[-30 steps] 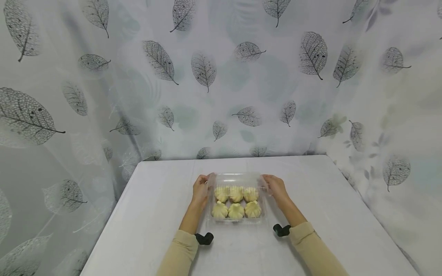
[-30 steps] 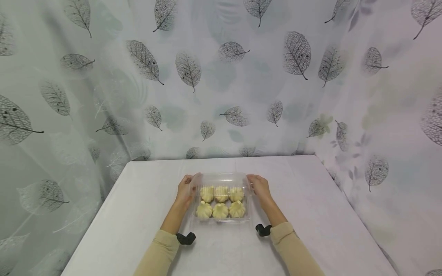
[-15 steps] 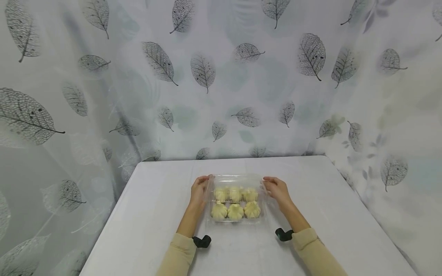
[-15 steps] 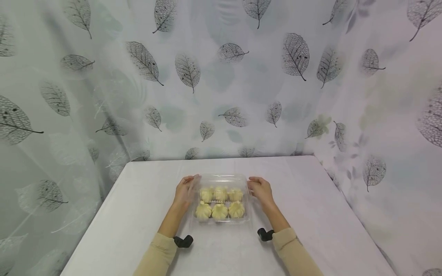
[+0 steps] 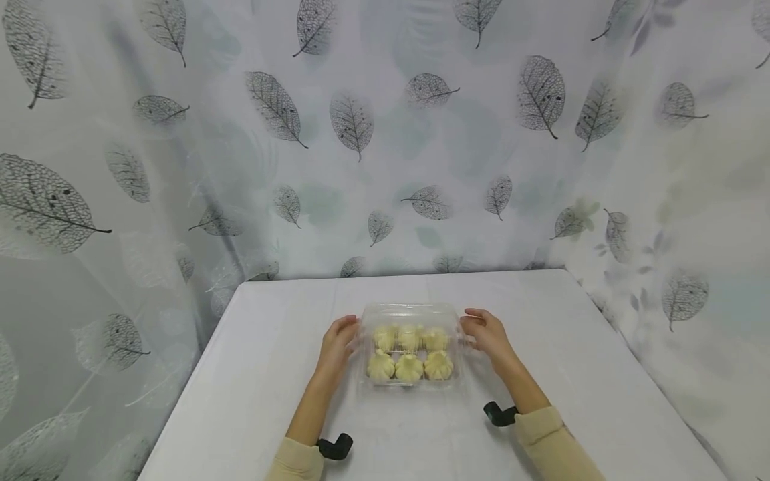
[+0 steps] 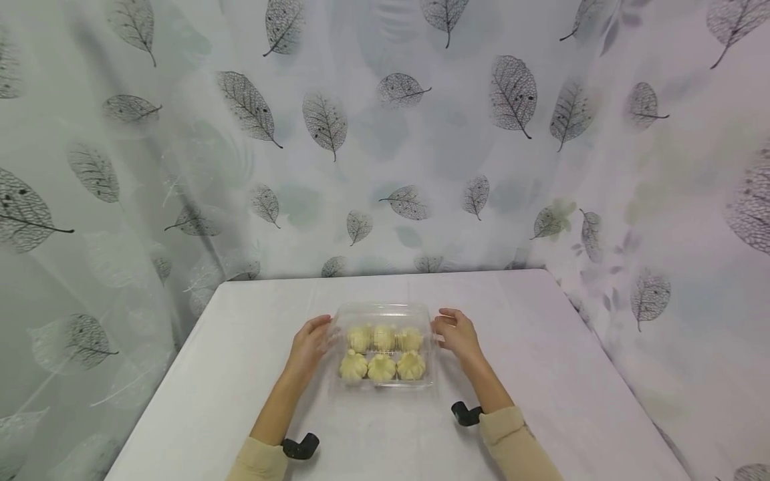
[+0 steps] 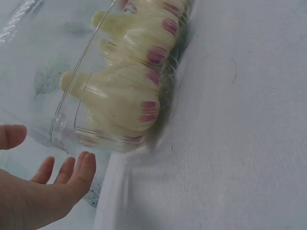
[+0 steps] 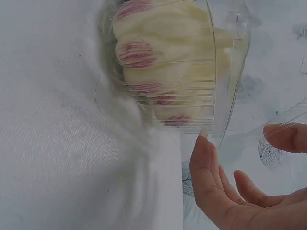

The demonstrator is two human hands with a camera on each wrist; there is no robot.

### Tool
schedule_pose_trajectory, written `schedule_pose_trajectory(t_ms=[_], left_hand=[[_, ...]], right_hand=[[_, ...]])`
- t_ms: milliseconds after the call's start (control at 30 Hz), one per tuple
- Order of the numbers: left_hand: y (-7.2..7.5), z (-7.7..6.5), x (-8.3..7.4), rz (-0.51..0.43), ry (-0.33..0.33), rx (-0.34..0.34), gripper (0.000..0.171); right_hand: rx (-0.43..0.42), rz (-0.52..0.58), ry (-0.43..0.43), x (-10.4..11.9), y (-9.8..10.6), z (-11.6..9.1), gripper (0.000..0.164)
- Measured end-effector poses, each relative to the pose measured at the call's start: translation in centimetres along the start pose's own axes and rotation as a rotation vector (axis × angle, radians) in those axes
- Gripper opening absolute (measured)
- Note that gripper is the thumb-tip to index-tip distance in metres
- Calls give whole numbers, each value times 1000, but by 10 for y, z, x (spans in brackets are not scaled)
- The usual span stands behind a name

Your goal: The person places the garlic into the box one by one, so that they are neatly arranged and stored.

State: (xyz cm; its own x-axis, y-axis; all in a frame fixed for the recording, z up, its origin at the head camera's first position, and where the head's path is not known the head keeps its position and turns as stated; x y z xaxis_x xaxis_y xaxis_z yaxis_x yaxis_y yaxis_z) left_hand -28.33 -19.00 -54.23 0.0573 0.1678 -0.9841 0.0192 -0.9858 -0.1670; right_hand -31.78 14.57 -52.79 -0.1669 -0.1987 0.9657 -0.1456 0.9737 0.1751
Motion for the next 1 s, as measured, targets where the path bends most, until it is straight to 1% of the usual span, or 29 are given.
schedule_pose_trajectory(t_ms=[67,200,367,600,767,1000], left_hand=[[0,-7,-2,26,0,-1,53],[3,-19,-2,72,25,-6,53],[4,-31,-2,105,21,4,55],[5,-48,1,174,49,22,59],[6,-58,6,197,62,46,55],[5,-68,13,210,67,65,48]], right_hand=[[13,25,-4,1,-1,-4,57],[34,48,-18,0,-3,-12,59],[46,21,-7,-2,-3,-23,57],[63,-29,9,-9,-2,-40,57],[81,-26,-3,-14,-4,-55,54],[107,-67,-1,-21,-7,-73,49]])
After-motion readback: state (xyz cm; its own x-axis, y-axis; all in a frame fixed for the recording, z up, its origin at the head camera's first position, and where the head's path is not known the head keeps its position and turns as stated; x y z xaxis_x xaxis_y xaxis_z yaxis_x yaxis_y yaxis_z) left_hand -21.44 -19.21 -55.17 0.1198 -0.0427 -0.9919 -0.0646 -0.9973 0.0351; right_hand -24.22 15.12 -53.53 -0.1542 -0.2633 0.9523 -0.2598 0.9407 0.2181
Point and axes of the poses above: each hand's wrist, its own z-axis towards the middle knuckle, its own y-axis out of the back of the hand, x = y × z, the point moved 6 cm from there along z, towards the middle knuckle, and after that the axes turned 5 degrees about x, right-handed, at the moved point
